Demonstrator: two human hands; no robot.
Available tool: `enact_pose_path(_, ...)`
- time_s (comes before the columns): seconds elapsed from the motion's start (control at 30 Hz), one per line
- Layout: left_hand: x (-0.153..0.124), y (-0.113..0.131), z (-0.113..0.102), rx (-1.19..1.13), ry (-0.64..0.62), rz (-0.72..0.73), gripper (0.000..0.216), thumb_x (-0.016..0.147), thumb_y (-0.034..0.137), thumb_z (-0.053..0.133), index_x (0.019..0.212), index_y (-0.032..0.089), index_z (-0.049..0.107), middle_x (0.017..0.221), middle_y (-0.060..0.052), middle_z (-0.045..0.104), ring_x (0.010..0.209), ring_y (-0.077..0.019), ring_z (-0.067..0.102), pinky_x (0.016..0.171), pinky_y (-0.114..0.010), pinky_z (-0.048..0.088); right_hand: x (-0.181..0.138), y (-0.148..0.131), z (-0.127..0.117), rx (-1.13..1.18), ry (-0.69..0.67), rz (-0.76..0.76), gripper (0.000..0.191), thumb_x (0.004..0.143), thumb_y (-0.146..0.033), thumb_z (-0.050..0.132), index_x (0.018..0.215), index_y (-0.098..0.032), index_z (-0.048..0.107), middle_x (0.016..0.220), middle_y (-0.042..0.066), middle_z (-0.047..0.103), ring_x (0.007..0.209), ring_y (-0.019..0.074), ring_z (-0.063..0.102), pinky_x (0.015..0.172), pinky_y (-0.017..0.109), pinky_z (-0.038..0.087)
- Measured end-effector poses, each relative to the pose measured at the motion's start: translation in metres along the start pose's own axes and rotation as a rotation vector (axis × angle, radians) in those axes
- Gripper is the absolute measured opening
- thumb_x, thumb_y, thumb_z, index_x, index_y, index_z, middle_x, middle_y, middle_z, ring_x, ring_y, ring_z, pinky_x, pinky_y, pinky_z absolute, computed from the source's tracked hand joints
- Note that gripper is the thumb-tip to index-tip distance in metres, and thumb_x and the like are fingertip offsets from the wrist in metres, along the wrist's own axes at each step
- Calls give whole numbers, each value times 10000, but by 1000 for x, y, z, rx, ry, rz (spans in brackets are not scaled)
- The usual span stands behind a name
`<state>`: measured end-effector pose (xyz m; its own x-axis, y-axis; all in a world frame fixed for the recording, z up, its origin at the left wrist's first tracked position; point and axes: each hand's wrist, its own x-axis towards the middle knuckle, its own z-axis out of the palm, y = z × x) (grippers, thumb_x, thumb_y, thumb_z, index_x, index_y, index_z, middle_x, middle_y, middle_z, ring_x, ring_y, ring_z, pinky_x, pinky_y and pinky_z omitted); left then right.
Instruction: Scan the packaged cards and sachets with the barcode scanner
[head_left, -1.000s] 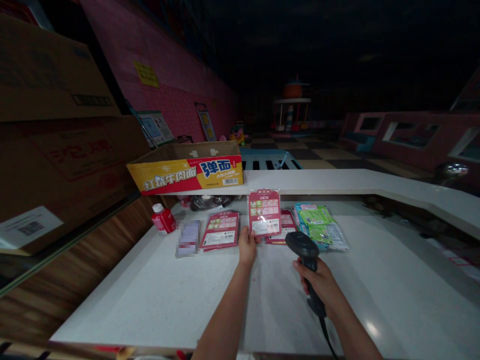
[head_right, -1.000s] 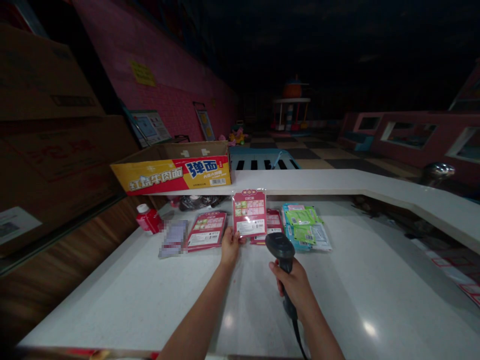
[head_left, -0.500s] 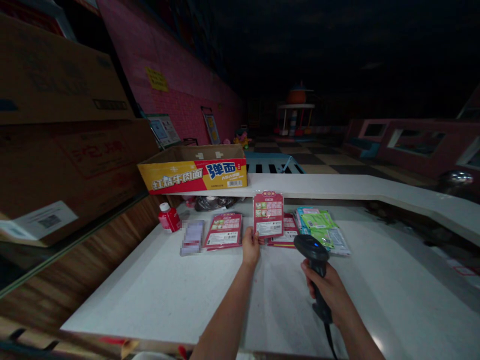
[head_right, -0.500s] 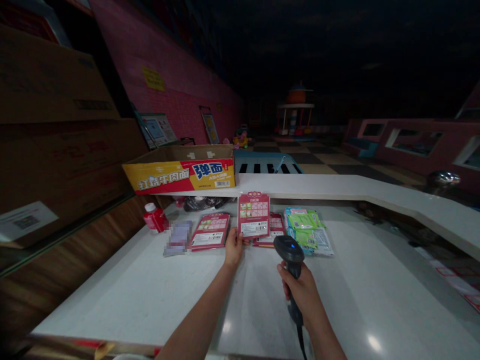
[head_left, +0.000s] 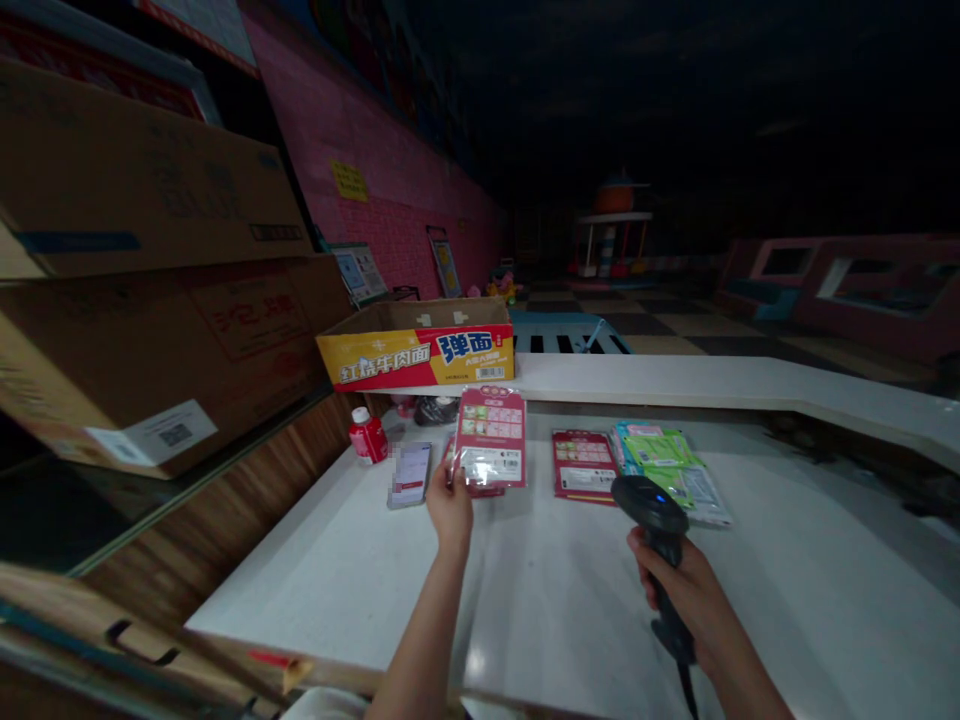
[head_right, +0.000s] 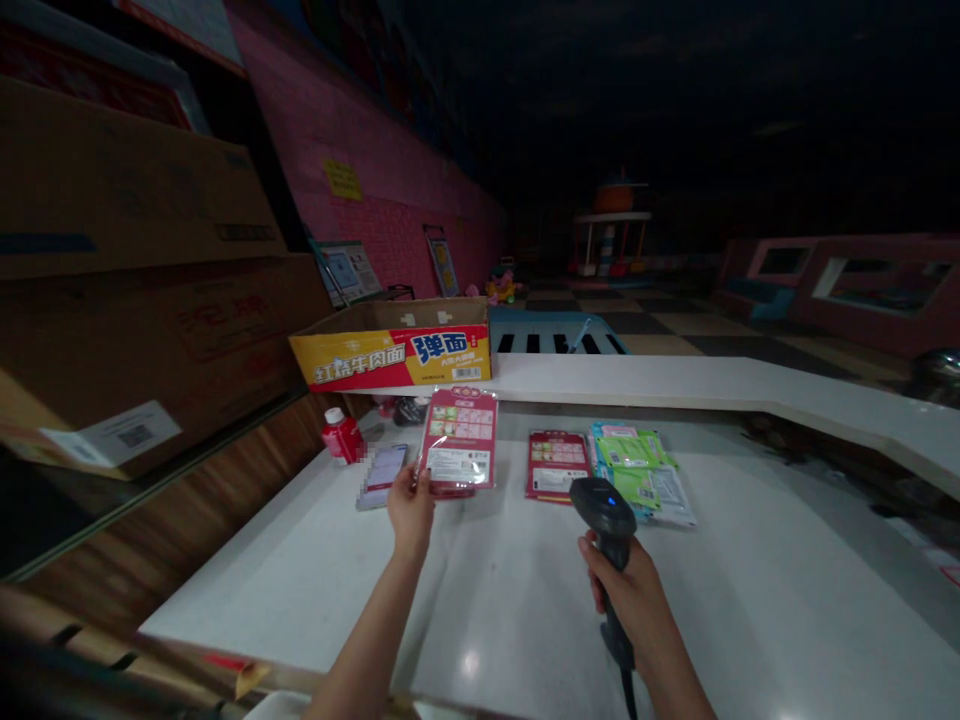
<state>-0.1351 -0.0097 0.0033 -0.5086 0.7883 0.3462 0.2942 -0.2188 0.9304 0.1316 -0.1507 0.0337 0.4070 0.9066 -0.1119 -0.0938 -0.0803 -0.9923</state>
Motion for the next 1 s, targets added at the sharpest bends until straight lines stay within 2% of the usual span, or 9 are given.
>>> enact_pose_path(0.1, 13, -5, -22, 269, 63, -39, 286, 812, 278, 516, 1003, 158, 692, 915, -107, 738, 863, -250, 689, 754, -325, 527, 0, 3, 5, 6, -32, -21, 422, 648, -537, 752, 835, -194, 592, 450, -78, 510, 356, 95, 413, 351, 222, 352)
enact_pose_path(0.27, 14, -2, -30, 631, -19, -135, 323, 878, 245, 475, 1079, 153, 712, 939, -156, 732, 873, -289, 684, 745, -361, 500, 1, 4, 7, -15, -53, -42, 403, 671, -534, 731, 837, -193, 594, 430, -82, 489, 358, 101, 406, 353, 224, 353)
enact_pose_path(0.33, 10, 2, -30, 785, -17, -82, 349, 898, 244, 457, 1126, 142, 701, 972, -180, 710, 914, -310, 664, 785, -397, 490, 0, 3, 6, -23, -44, -40, 404, 669, -530, 733, 843, -193, 595, 444, -77, 501, 365, 102, 414, 358, 226, 359)
enact_pose_path(0.43, 6, 2, -29, 925, 33, 144, 386, 897, 189, 449, 1223, 149, 652, 1130, -194, 646, 1062, -314, 601, 914, -453, 454, 0, 1, 5, -30, -29, -36, 407, 661, -531, 738, 840, -194, 594, 462, -74, 508, 379, 107, 431, 363, 227, 361)
enact_pose_path(0.5, 4, -2, -30, 881, -101, 358, 403, 901, 158, 442, 1255, 190, 630, 1243, -159, 605, 1154, -285, 551, 986, -454, 428, 0, 2, 5, -36, -27, -38, 411, 664, -535, 736, 841, -191, 594, 463, -74, 507, 380, 107, 432, 365, 228, 362)
enact_pose_path(0.57, 4, -9, -30, 784, -373, 549, 389, 907, 184, 472, 1260, 235, 627, 1304, -109, 594, 1222, -263, 511, 1040, -452, 405, 1, 3, 6, -42, -29, -38, 416, 671, -537, 731, 848, -185, 595, 464, -73, 510, 376, 105, 426, 364, 229, 361)
enact_pose_path(0.67, 3, -19, -27, 720, -628, 627, 392, 890, 220, 544, 1268, 283, 625, 1352, -79, 586, 1267, -273, 482, 1083, -501, 365, 1, 4, 8, -45, -37, -31, 416, 672, -531, 734, 847, -180, 597, 456, -73, 509, 370, 106, 423, 362, 231, 360)
enact_pose_path(0.83, 1, -22, -16, 671, -586, 581, 372, 917, 165, 480, 1238, 238, 653, 1187, -93, 672, 1101, -245, 570, 963, -417, 453, 2, 4, 11, -8, -49, -25, 429, 632, -537, 763, 813, -184, 601, 440, -73, 496, 353, 110, 421, 346, 229, 352)
enact_pose_path(1.0, 3, -21, -5, 648, -529, 609, 239, 865, 190, 604, 1062, 223, 736, 977, -82, 674, 919, -223, 586, 828, -355, 469, 4, 6, 11, -14, -34, -31, 439, 622, -546, 768, 813, -184, 608, 432, -66, 501, 351, 113, 421, 343, 229, 353)
